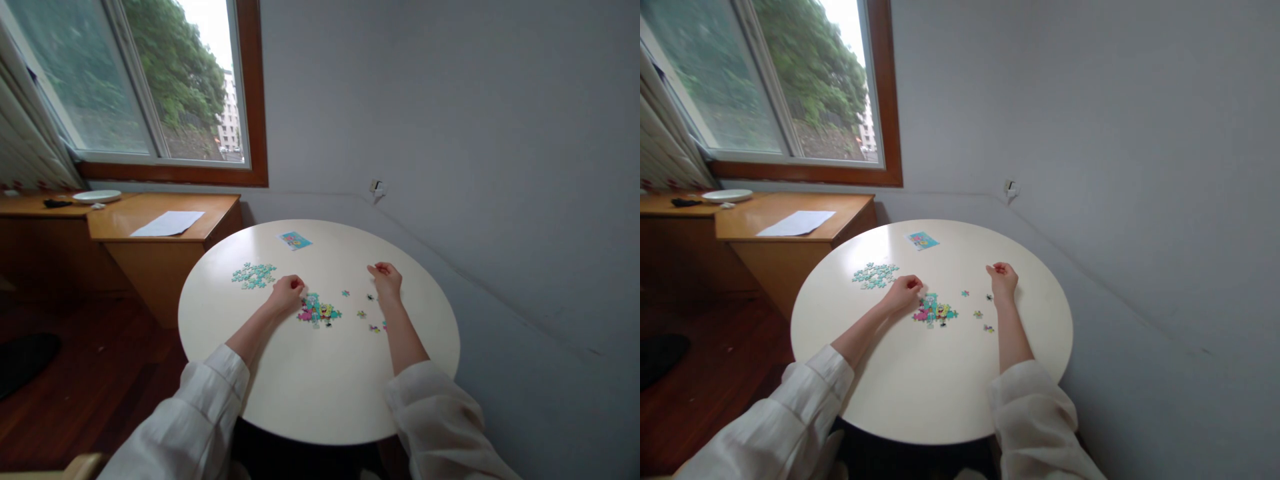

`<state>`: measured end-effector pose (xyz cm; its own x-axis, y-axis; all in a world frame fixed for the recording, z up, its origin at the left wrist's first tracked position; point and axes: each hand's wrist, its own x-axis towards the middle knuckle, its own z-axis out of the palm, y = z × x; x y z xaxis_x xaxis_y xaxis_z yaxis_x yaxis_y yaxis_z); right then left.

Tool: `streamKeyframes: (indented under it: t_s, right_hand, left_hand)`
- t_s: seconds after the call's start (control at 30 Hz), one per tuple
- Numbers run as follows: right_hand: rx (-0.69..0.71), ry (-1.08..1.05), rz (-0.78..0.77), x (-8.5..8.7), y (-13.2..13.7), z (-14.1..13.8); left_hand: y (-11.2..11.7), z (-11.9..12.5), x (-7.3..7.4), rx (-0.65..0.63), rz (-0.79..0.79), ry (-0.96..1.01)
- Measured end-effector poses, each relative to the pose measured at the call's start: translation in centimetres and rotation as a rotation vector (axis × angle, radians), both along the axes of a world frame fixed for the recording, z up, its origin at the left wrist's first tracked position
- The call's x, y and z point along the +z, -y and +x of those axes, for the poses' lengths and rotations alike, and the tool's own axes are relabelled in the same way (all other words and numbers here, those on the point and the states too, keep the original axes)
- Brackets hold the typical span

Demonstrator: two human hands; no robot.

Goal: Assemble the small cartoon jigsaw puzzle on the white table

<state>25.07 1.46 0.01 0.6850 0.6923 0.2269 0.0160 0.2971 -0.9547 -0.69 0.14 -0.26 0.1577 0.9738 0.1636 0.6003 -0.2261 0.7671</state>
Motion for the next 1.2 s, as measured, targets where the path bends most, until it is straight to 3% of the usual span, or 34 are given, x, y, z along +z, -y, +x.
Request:
streamKeyframes:
  t_s: [0.5,1.2]
  right_hand:
    - [0.044,0.051,-0.062,-0.44,-0.08,0.14]
    - [-0.045,-0.01,0.007,0.16,0.17,0.19]
  left_hand:
    - [0.22,-0.02,0.21,0.003,-0.005,0.0]
    - [-0.02,-0.05,-0.07,-0.003,0.013,-0.004]
